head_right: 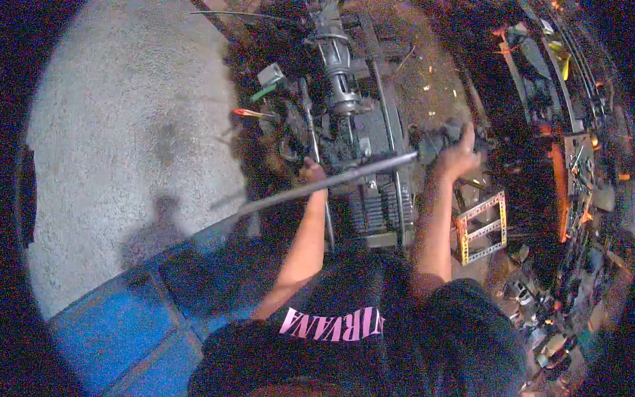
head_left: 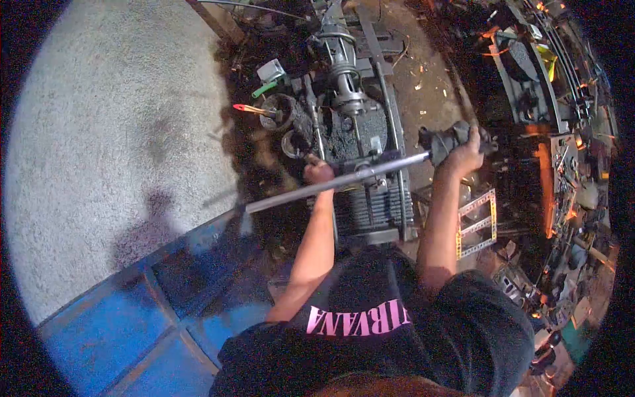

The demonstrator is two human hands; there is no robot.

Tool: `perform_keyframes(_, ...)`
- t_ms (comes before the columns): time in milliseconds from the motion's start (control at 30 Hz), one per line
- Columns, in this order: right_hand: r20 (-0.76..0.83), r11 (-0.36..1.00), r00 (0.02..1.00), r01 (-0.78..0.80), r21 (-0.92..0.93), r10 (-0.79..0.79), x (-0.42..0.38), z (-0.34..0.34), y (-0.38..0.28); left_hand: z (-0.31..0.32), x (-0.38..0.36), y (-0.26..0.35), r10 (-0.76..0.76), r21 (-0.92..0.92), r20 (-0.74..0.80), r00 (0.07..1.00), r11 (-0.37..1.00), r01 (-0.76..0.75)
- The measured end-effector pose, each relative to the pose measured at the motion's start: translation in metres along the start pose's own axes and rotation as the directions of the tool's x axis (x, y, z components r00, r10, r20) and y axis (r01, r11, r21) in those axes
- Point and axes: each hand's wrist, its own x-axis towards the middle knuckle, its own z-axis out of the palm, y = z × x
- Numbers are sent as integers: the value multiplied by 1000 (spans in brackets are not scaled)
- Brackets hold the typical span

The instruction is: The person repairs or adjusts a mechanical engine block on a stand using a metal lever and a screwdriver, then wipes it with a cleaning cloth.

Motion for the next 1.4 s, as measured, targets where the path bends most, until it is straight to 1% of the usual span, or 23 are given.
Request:
perform_keyframes(33, -5, 997, 1000, -21, 69, 22, 3, 6, 12, 0, 4, 1, 19, 211, -12, 1000, 977, -17)
perform_keyframes(67, -14, 998, 1000, -17, 68, 18, 7, 9, 11, -1, 5, 7, 25, 206, -6, 1000, 978, -23)
perform_keyframes(133, 83, 997, 996, -31, 75, 25, 8, 5, 5, -8, 0, 9, -38, -86, 15, 999, 996, 39)
perform_keyframes(167, 49, 986, 991, 132, -101, -128, 9, 2, -1, 7, 19, -33, 67, -345, 135, 989, 939, -17)
perform_keyframes(200, 44, 985, 989, 142, -97, -138, 11, 4, -3, -12, 4, -19, 97, -819, 42, 994, 574, -22)
perform_keyframes(233, 13, 978, 995, -97, 183, 96, 15, 10, -6, -42, 5, -22, -117, -894, 229, 967, 367, 256)
perform_keyframes(267, 49, 837, 944, -314, 448, 327, 18, 14, -8, -107, -19, 5, -321, -866, 367, 873, 226, 446)
perform_keyframes(333, -4, 857, 956, -261, 444, 293, 20, 12, -10, -176, -31, 33, -234, -911, 410, 882, -53, 410)
perform_keyframes(367, -2, 998, 999, -42, -51, 42, 19, 6, -9, -202, -36, 64, -181, -941, 335, 924, -15, 338)
perform_keyframes(400, 126, 831, 976, 216, -513, -176, 17, 2, -9, -208, -22, 72, -104, -956, 291, 951, -71, 285)
perform_keyframes(433, 119, 836, 978, 211, -507, -174, 15, 1, -16, -202, -3, 86, -163, -969, 248, 955, -53, 243)
perform_keyframes(467, 56, 969, 998, -22, -244, 37, 13, 0, -25, -199, 7, 100, -218, -979, 204, 955, -36, 201)
perform_keyframes(500, 58, 966, 966, -254, 51, 251, 14, 1, -34, -201, 8, 105, -204, -979, 202, 958, -41, 198)
perform_keyframes(533, 126, 829, 891, -452, 331, 436, 19, 2, -44, -200, 5, 108, -298, -976, 207, 932, -1, 216)
perform_keyframes(600, 226, 790, 906, -422, 445, 357, 17, -7, -52, -201, 3, 109, -393, -969, 207, 896, 41, 242)
perform_keyframes(667, 531, 330, 732, -673, 662, 428, 13, -19, -73, -200, 8, 114, -450, -954, 190, 873, 124, 272)
perform_keyframes(767, 531, 338, 817, -577, 744, 225, 12, -10, -36, -194, 18, 115, -475, -961, 162, 865, 122, 247)
perform_keyframes(1000, 578, 287, 744, -665, 689, 336, 10, -16, -28, -180, 38, 97, -450, -965, 192, 872, 78, 252)
perform_keyframes(1067, 525, 440, 810, -584, 683, 260, 17, -6, -17, -183, 35, 99, -450, -963, 192, 872, 87, 257)
perform_keyframes(1133, 524, 408, 790, -613, 676, 318, 20, -7, -25, -188, 25, 105, -439, -960, 196, 877, 95, 263)
perform_keyframes(1200, 510, 372, 769, -635, 677, 386, 17, -8, -24, -191, 19, 104, -388, -964, 163, 907, 132, 230)
perform_keyframes(1267, 386, 537, 832, -552, 638, 397, 25, -1, -19, -193, 18, 97, -307, -958, 216, 927, 118, 263)
perform_keyframes(1400, 332, 544, 860, -505, 671, 388, 33, 9, -2, -183, 25, 70, 9, -908, 38, 999, 419, 31)
